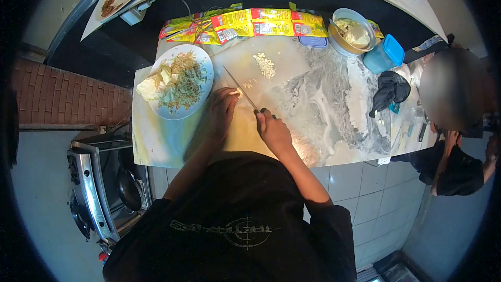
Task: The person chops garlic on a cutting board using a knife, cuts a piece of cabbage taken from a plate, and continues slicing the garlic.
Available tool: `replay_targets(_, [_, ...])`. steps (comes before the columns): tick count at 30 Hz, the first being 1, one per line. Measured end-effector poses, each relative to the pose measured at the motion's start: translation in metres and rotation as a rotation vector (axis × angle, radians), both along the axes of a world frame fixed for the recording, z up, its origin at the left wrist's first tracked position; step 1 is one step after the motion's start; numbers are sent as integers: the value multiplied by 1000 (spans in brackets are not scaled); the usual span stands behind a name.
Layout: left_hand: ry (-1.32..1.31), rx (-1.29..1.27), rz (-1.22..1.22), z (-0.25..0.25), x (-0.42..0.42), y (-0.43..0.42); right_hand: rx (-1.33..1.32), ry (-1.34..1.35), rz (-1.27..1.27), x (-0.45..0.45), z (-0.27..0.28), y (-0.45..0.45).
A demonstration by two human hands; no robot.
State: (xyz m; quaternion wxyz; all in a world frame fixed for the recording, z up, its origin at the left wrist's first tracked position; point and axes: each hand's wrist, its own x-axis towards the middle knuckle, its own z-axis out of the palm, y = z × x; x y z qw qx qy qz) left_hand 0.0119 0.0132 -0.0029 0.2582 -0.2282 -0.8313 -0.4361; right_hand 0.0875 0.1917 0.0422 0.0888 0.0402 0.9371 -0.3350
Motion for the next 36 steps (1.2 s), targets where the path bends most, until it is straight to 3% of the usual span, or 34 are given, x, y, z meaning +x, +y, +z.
replay_targets(10, [-16,-17,1,-8,-2,0,-22,-7,7,-3,-6,1])
replay_targets(16, [-12,-11,-1,-7,-3,1,255,18,31,-6,-6,-18])
replay_targets(26, [36,-63,-15,-7,0,0,295,90,46,-12,-3,-4])
replay_targets(29, [16,-60,-10,-7,-1,-1,274,63,-15,-12,3,2])
replay_targets(36, [-19,-92,30,-9,-1,-2,-75,-53,-12,-7,1,10])
